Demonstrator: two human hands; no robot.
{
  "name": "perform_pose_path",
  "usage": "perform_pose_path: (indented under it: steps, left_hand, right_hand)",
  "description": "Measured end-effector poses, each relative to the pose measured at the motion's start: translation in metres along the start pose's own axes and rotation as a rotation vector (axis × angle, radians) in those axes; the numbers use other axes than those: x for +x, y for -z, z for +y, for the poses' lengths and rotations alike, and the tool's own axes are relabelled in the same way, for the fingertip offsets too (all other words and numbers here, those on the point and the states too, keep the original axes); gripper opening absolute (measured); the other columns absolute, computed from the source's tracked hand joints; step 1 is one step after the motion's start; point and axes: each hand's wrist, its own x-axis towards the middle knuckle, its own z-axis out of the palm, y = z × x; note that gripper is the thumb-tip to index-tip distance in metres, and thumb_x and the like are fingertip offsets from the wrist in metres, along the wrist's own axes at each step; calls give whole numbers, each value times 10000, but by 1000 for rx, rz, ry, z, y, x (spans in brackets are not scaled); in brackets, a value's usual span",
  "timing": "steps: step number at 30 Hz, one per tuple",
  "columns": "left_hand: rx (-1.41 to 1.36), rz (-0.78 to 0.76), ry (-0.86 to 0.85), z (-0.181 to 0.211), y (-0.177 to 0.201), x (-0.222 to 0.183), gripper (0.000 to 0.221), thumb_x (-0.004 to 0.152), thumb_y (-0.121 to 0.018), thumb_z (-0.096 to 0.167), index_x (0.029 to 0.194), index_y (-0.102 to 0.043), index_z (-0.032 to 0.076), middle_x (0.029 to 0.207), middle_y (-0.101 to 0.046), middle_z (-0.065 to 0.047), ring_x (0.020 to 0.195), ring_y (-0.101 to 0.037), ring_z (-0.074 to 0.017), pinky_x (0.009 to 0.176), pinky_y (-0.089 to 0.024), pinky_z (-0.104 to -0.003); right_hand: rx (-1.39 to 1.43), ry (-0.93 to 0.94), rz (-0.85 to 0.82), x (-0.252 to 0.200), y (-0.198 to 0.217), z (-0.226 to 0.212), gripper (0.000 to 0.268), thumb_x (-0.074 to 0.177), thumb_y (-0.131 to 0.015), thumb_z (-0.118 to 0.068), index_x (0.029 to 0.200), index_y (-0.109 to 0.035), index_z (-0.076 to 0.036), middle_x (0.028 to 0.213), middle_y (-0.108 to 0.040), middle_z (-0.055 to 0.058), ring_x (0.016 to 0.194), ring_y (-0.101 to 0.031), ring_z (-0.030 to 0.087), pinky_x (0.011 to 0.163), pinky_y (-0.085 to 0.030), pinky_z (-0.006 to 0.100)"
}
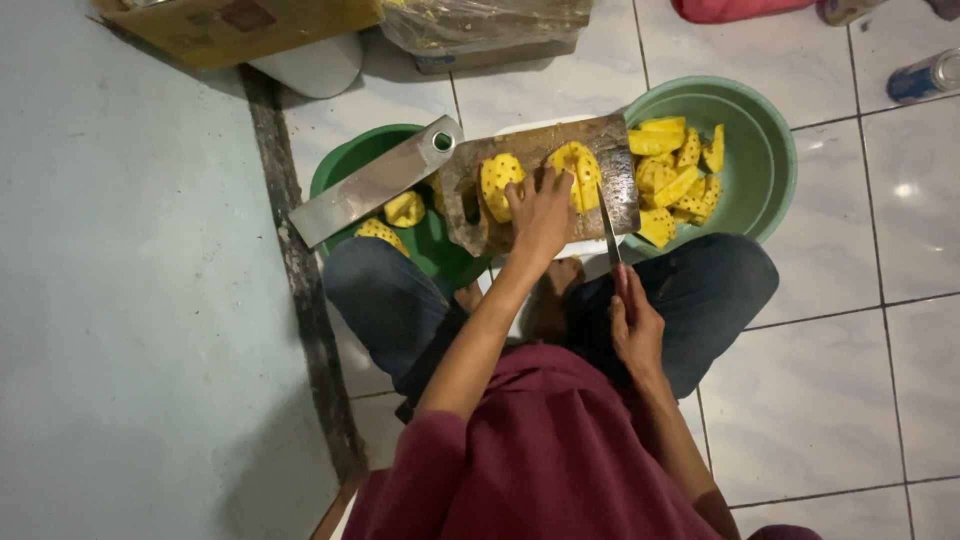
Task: A person sitting on the floor slices peeled pineapple into smaller pieces on a wooden cutting board using a knife.
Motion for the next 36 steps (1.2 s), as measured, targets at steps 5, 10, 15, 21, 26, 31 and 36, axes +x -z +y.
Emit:
perform_pose_path:
  steps: [5, 10, 15, 21, 26, 31, 36]
  left_hand:
    - [-26, -14, -12, -5, -5, -3, 431, 902, -690, 237, 1299, -535, 173, 1449, -550, -154, 1270, -495, -397, 1028, -248, -579]
    - [-7, -26, 13, -4, -9, 0, 418, 905, -668, 252, 1297, -536, 191, 1429, -566, -113, 1323, -417, -376, 1011, -231, -569]
    - [20, -27, 10, 1, 8, -5, 414, 880, -699, 243, 1268, -558, 220, 1452, -583, -101, 1417, -316, -381, 1070, -206, -611]
    - [0, -24, 9, -2, 8, -2, 424, 864, -715, 209, 1259, -562, 194, 1440, -596, -125, 1401, -328, -386, 1059, -168, -613]
    - [3, -10, 7, 0, 6, -3, 405, 882, -706, 227, 1259, -565, 188, 1434, -601, -138, 1397, -332, -371, 1078, -162, -636]
    - [-3, 20, 10, -2, -5, 3, 380, 868, -699, 241, 1218, -559, 198, 1406, -610, -155, 1380, -358, -400, 1082, -163, -675]
    - [12, 307, 75, 7, -21, 14, 439, 801, -763, 330, 1197, -611, 217, 1161, -690, -116, 1218, -508, -389, 1038, -251, -643]
  right_hand:
    - [-3, 64, -29, 11, -12, -7, 580, 968, -580, -13, 1539, -495, -71, 1278, -667, 278, 1139, -648, 447, 899, -552, 530]
    - [-67, 170, -61, 19, -34, 14, 597, 972, -549, 9, 1556, -473, -82, 1265, -690, 229, 1122, -663, 420, 880, -567, 504]
    - [-122, 2, -185, 25, -30, -1, 700, 959, -503, 1, 1619, -359, -181, 1179, -692, 227, 1059, -666, 464, 853, -545, 551]
    - [-246, -24, -290, 79, -42, -28, 673, 972, -510, -45, 1607, -382, -227, 1174, -671, 276, 1049, -657, 530, 906, -532, 601]
    - [-401, 31, -304, 68, -46, -4, 724, 954, -517, -49, 1638, -330, -193, 958, -670, 246, 817, -690, 506, 665, -548, 569]
    - [-416, 0, -324, -7, -31, 21, 783, 924, -514, -36, 1652, -284, -213, 891, -639, 235, 766, -670, 513, 629, -538, 576]
    - [-263, 33, -173, -50, -10, 15, 678, 987, -496, 1, 1623, -367, -198, 1059, -704, 179, 969, -705, 370, 764, -594, 445]
